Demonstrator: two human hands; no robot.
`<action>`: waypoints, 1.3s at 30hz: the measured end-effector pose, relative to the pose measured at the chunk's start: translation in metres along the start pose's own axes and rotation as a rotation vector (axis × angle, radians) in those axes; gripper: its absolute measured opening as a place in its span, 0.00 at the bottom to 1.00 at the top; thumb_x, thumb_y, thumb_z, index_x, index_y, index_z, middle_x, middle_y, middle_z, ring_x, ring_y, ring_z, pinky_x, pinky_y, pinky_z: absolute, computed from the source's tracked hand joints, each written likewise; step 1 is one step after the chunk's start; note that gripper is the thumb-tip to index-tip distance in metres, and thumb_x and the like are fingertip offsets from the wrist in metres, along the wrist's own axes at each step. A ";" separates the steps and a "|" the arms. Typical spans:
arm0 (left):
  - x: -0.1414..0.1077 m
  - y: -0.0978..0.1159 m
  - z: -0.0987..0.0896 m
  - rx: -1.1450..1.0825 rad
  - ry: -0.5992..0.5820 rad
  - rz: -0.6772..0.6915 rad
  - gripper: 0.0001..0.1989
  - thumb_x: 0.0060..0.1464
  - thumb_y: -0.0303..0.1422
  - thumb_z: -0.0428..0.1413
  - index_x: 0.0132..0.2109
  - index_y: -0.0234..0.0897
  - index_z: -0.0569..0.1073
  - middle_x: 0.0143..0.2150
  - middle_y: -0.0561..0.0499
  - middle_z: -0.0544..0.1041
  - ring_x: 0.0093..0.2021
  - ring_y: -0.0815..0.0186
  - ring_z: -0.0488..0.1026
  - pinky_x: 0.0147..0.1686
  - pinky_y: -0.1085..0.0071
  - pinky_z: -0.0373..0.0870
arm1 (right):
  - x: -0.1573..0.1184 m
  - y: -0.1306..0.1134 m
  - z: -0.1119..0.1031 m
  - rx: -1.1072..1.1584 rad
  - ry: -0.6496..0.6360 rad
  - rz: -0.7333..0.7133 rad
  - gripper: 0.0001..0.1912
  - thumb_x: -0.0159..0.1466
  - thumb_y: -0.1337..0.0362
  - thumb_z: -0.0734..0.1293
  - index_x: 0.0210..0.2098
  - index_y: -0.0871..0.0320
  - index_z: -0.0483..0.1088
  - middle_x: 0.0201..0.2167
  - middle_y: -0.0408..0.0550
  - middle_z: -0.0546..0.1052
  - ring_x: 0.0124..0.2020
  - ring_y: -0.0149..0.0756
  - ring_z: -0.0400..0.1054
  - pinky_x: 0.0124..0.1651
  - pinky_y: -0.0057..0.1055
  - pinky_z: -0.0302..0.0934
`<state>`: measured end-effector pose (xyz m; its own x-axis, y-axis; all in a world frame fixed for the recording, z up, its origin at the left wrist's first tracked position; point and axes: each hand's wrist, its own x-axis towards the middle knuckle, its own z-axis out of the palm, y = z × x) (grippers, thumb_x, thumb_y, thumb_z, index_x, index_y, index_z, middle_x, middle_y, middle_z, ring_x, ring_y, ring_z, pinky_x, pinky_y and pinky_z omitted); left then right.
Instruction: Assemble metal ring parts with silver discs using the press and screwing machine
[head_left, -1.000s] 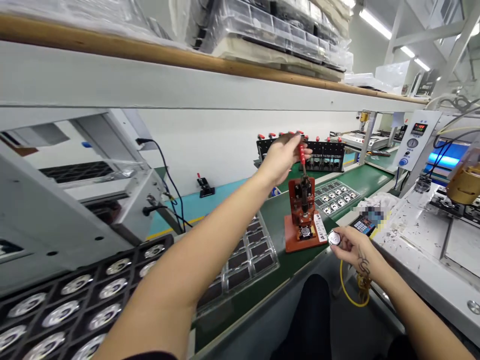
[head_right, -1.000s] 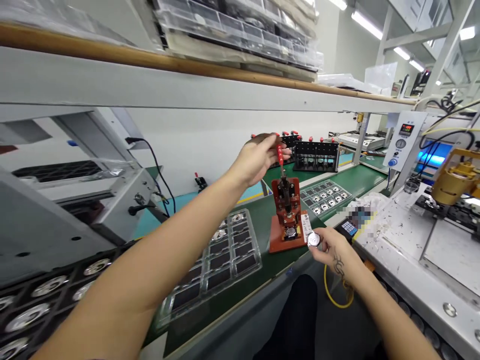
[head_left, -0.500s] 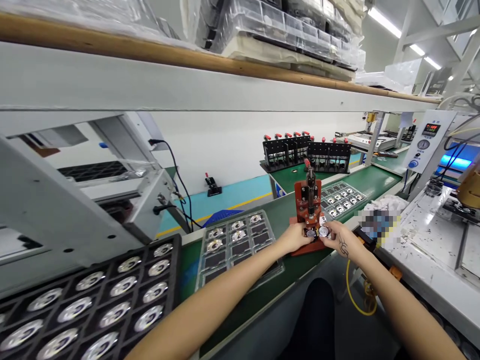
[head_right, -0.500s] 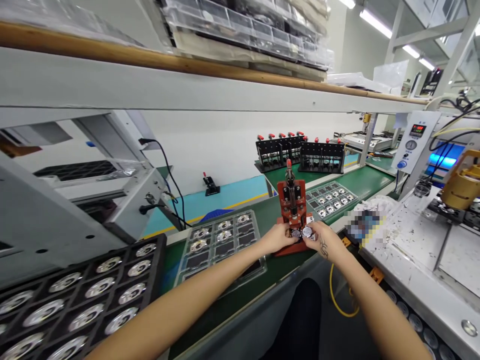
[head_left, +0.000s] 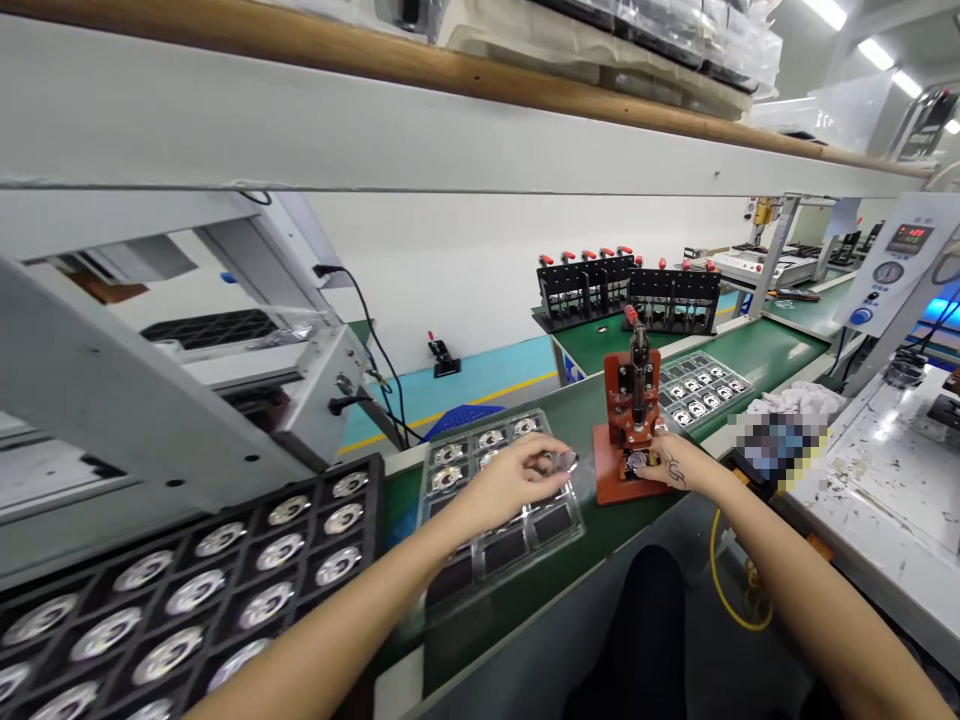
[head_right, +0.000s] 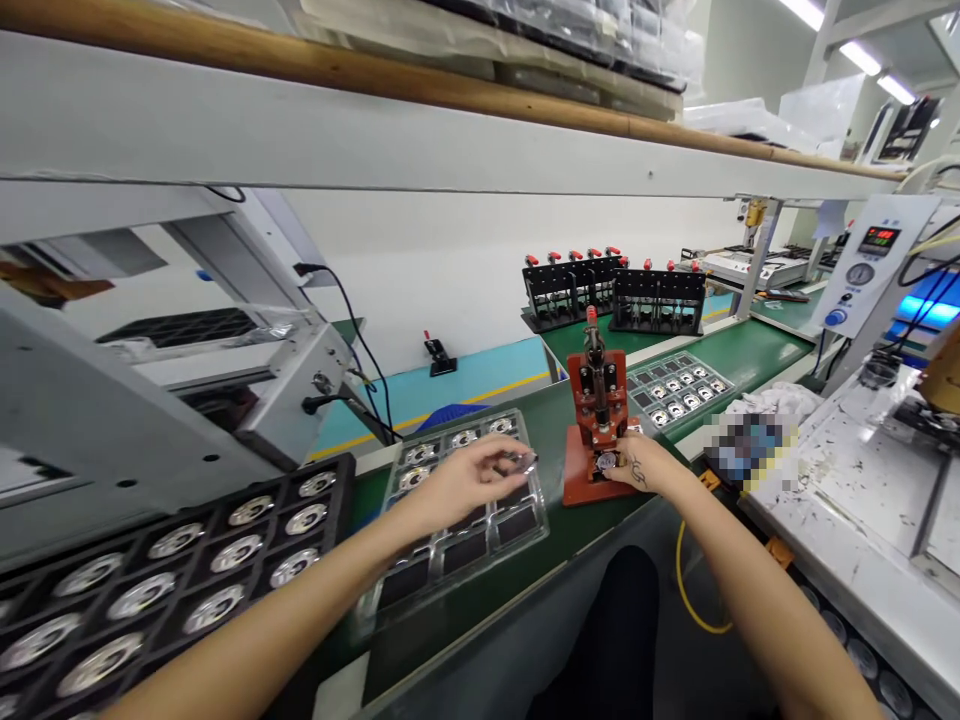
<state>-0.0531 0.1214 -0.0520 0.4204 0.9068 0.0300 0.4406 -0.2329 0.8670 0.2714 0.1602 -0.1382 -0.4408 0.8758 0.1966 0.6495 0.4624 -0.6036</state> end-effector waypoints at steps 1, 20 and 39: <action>-0.009 0.001 -0.012 -0.122 0.021 -0.052 0.25 0.50 0.46 0.70 0.51 0.36 0.78 0.44 0.46 0.78 0.39 0.62 0.76 0.40 0.67 0.74 | 0.001 0.001 0.000 -0.008 -0.011 -0.004 0.09 0.60 0.64 0.77 0.41 0.58 0.80 0.44 0.53 0.77 0.42 0.44 0.73 0.45 0.32 0.66; -0.126 0.016 -0.085 -0.653 0.616 -0.297 0.40 0.27 0.40 0.83 0.50 0.34 0.79 0.36 0.50 0.82 0.33 0.64 0.82 0.35 0.76 0.83 | -0.004 0.017 0.003 -0.064 -0.025 -0.176 0.17 0.74 0.56 0.66 0.57 0.52 0.81 0.61 0.57 0.75 0.64 0.55 0.67 0.69 0.50 0.62; -0.124 0.005 -0.072 -0.625 0.544 -0.295 0.35 0.32 0.44 0.81 0.47 0.36 0.81 0.37 0.51 0.82 0.33 0.66 0.81 0.36 0.77 0.81 | -0.003 0.018 0.007 0.050 0.025 -0.164 0.18 0.67 0.58 0.72 0.54 0.57 0.82 0.59 0.58 0.76 0.60 0.54 0.71 0.66 0.48 0.65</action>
<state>-0.1601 0.0327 -0.0157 -0.1484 0.9785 -0.1432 -0.1105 0.1275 0.9857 0.2802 0.1648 -0.1551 -0.5223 0.7925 0.3149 0.5380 0.5928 -0.5993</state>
